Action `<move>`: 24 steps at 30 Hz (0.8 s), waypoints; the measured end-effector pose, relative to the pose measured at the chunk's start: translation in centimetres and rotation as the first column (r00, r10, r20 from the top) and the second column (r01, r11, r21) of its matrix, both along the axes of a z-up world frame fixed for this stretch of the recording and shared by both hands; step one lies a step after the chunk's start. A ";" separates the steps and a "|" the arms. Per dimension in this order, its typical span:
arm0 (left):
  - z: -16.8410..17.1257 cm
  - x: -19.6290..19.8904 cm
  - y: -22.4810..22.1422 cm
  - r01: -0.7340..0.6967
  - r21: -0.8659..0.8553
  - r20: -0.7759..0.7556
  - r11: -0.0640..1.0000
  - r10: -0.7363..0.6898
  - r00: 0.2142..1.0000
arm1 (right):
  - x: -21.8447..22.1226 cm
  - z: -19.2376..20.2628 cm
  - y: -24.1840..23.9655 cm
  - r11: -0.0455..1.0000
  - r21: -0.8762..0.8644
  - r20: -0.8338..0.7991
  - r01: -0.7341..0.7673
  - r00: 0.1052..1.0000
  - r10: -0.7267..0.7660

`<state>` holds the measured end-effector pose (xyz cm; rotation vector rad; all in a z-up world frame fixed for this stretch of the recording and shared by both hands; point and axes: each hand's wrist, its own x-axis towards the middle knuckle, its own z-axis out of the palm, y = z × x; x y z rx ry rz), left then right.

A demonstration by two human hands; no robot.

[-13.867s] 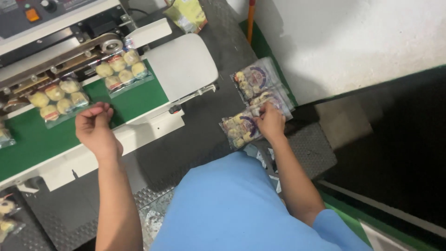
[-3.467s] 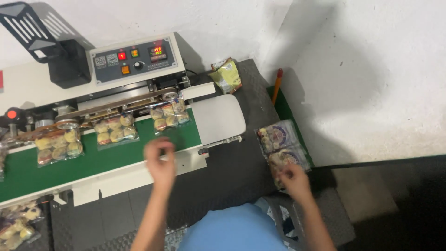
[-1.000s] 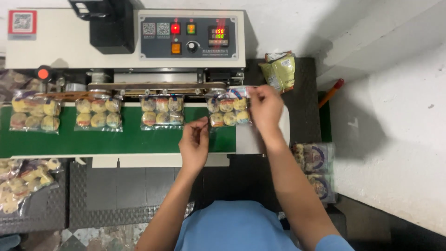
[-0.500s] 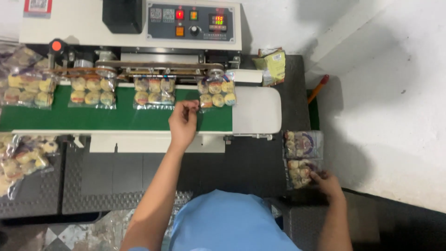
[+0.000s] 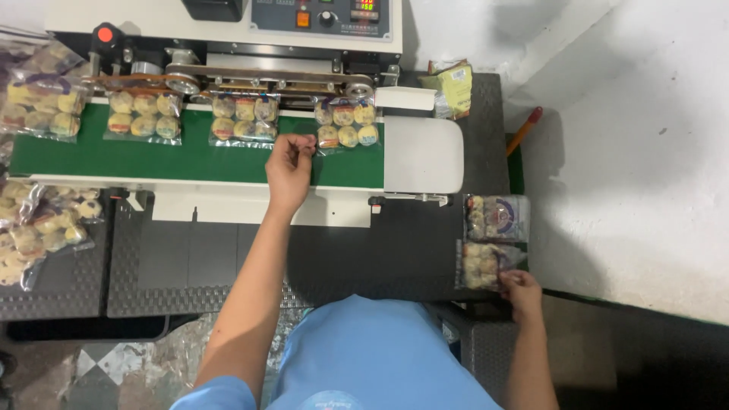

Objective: The person places small transparent bags containing round snacks onto a conveyor belt feeding a heat-sealing machine. After the bags are sealed, the person collects them and stacks them on a nearby table.

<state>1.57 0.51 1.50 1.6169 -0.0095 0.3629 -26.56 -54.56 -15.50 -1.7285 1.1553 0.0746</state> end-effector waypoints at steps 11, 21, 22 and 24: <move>1.6 -2.4 0.4 -0.102 0.129 0.181 0.986 0.078 0.980 | -2.6 0.2 -2.3 0.928 0.360 0.478 0.093 0.836 -0.270; 8.0 -11.3 -11.3 0.724 0.248 -0.104 0.644 -0.725 0.681 | 7.8 29.5 16.8 0.709 -0.360 0.090 -0.607 0.733 0.674; 7.3 -11.2 -11.8 0.724 0.247 -0.103 0.644 -0.726 0.680 | 9.0 29.7 18.6 0.709 -0.361 0.090 -0.607 0.734 0.674; 6.0 -10.7 -12.8 0.648 -0.180 -0.076 0.740 -0.667 0.741 | 11.7 30.2 22.4 0.825 -0.290 0.345 -0.485 0.751 0.563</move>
